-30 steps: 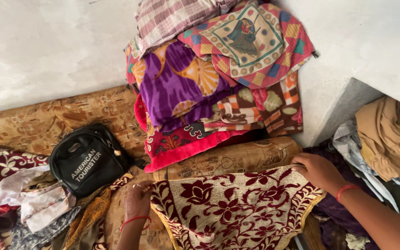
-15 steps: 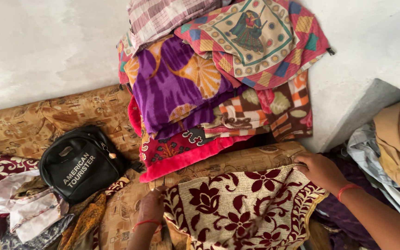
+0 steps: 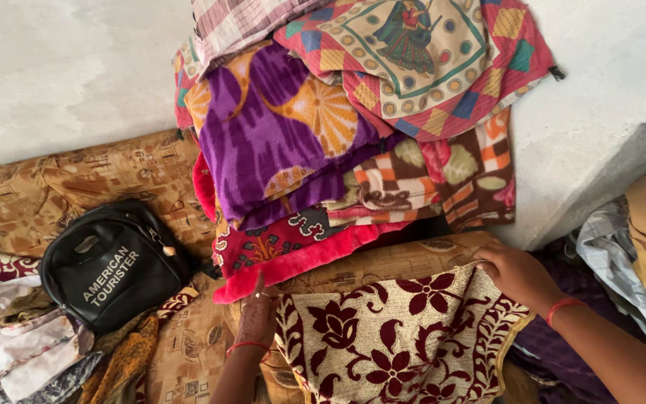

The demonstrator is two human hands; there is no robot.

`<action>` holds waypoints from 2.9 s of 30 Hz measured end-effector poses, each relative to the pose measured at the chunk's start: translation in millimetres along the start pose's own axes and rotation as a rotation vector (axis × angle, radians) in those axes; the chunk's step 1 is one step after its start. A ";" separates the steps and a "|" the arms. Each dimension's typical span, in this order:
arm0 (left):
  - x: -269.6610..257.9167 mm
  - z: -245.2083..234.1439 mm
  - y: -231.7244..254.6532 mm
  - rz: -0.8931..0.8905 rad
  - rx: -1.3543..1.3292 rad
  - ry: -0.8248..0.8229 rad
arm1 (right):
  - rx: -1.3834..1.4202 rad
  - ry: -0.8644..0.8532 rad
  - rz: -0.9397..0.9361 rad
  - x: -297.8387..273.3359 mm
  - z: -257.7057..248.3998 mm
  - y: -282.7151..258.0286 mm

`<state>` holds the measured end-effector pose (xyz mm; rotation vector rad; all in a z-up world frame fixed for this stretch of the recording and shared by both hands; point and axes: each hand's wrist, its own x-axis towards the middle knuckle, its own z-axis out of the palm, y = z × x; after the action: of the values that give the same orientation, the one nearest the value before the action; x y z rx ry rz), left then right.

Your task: The person places a pink patterned box into a black backpack and then adjusts a floral-patterned cushion on a nearby chair. The person handles the box and backpack by hand, then smooths the cushion fabric.

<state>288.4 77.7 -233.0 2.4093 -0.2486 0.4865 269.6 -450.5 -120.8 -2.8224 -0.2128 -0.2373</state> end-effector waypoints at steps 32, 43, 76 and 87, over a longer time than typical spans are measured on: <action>18.2 -40.0 40.1 -0.057 0.428 0.157 | -0.040 -0.005 -0.061 20.2 17.3 18.0; 28.8 -62.1 42.5 -0.237 0.415 0.352 | -0.032 0.113 -0.232 48.7 5.0 -6.7; 15.2 3.9 41.4 -0.223 0.274 0.092 | 0.058 0.046 0.026 77.7 70.7 -11.7; 22.6 1.8 105.3 -0.239 0.676 -0.241 | -0.292 0.036 -0.239 66.8 93.1 -21.3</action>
<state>278.2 -5.2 -165.0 3.1087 0.1300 0.1790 344.2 -393.7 -190.1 -3.0747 -0.5506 -0.4005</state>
